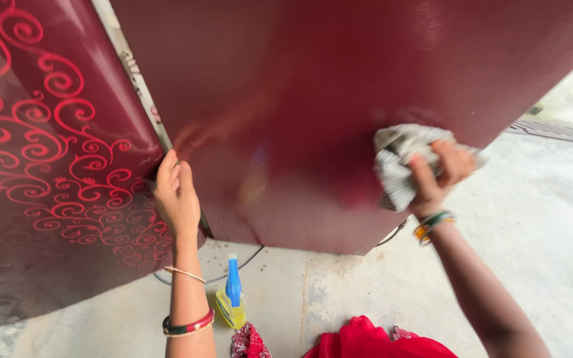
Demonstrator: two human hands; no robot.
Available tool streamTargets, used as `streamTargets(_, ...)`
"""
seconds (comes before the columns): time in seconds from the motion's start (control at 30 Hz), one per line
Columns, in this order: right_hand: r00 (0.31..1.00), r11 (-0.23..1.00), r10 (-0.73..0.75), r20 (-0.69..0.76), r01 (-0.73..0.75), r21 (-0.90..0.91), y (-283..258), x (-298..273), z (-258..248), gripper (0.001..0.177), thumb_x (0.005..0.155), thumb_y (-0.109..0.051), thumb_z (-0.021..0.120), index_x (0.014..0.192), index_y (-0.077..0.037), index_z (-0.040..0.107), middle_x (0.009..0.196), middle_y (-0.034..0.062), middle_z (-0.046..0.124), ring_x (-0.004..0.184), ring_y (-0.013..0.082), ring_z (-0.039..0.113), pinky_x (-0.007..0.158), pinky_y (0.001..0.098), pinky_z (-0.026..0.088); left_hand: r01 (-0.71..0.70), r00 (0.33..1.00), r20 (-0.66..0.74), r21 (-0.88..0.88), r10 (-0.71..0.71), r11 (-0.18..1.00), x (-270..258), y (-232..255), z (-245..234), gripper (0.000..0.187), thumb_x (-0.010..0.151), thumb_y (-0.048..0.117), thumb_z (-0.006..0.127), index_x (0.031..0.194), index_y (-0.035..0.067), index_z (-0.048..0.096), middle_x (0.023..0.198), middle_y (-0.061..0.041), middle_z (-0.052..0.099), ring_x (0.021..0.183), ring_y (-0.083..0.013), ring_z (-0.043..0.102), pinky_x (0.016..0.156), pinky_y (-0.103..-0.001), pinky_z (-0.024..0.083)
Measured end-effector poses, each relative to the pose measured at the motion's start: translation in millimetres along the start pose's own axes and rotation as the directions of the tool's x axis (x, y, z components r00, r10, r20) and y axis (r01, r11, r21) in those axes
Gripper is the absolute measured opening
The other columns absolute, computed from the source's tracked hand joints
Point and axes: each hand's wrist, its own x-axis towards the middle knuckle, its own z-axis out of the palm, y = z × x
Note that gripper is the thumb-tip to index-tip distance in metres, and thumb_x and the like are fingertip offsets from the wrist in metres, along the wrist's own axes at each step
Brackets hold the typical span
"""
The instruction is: The person wipes the top and side of a maroon refrigerator using a cloth and a spray bottle. They repeatedly spray cleaner and wipe the exterior surfaces, focusing on the top and side panels.
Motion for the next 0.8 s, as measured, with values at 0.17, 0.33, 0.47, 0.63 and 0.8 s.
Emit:
streamTargets(0.17, 0.961, 0.967, -0.251, 0.113, 0.246, 0.059, -16.6, -49.0, 18.2, 0.044, 0.089, -0.04, 0.085, 0.129, -0.041, 0.066, 0.128, 0.0023, 0.057, 0.114, 0.0223, 0.051, 0.095, 0.0422, 0.038, -0.236, 0.969, 0.009, 0.313, 0.246, 0.92, -32.9, 58.4, 33.6, 0.059, 0.1, 0.016, 0.069, 0.151, -0.003, 0.046, 0.158, -0.028, 0.034, 0.148, -0.0409, 0.033, 0.12, -0.05, 0.03)
streamTargets(0.33, 0.818, 0.922, -0.387, 0.426, 0.354, 0.158, -23.8, -113.1, 20.0, 0.054, 0.088, -0.03, 0.072, 0.137, -0.051, 0.06, 0.141, -0.0044, 0.057, 0.125, 0.0157, 0.054, 0.1, 0.0365, 0.044, -0.388, 0.919, 0.152, 0.177, 0.364, 0.905, -86.3, 110.0, 97.1, 0.04, 0.1, 0.013, 0.064, 0.138, 0.002, 0.054, 0.159, -0.024, 0.034, 0.15, -0.0376, 0.036, 0.123, -0.048, 0.032)
streamTargets(0.47, 0.708, 0.897, -0.44, 0.552, 0.316, 0.31, -16.5, -129.2, 16.7, 0.049, 0.084, -0.025, 0.068, 0.128, -0.043, 0.059, 0.144, -0.0035, 0.057, 0.134, 0.0172, 0.052, 0.107, 0.04, 0.046, -0.488, 0.784, 0.488, 0.101, 0.384, 0.867, -147.0, 128.4, 151.9, 0.033, 0.098, 0.018, 0.064, 0.13, 0.009, 0.063, 0.152, -0.018, 0.044, 0.145, -0.0348, 0.043, 0.119, -0.047, 0.041)
streamTargets(0.63, 0.889, 0.926, -0.347, 0.298, 0.275, 0.258, 8.5, -72.6, -13.1, 0.041, 0.088, -0.029, 0.071, 0.128, -0.031, 0.066, 0.144, 0.0001, 0.057, 0.131, 0.0195, 0.051, 0.104, 0.0461, 0.042, -0.688, 0.574, 0.684, 0.104, 0.451, 0.718, -195.0, 136.3, 176.2, 0.06, 0.093, 0.033, 0.069, 0.147, 0.011, 0.053, 0.159, -0.018, 0.037, 0.149, -0.0386, 0.032, 0.121, -0.059, 0.026)
streamTargets(0.8, 0.997, 0.964, -0.046, -0.065, 0.061, 0.257, 40.2, 13.7, -45.0, 0.032, 0.09, -0.032, 0.082, 0.121, -0.035, 0.074, 0.142, 0.0028, 0.051, 0.129, 0.0266, 0.043, 0.107, 0.0467, 0.038, -0.752, 0.625, 0.511, 0.193, 0.59, 0.63, -192.0, 171.2, 216.5, 0.062, 0.1, 0.025, 0.066, 0.156, 0.01, 0.043, 0.166, -0.015, 0.032, 0.156, -0.0389, 0.03, 0.13, -0.057, 0.025)
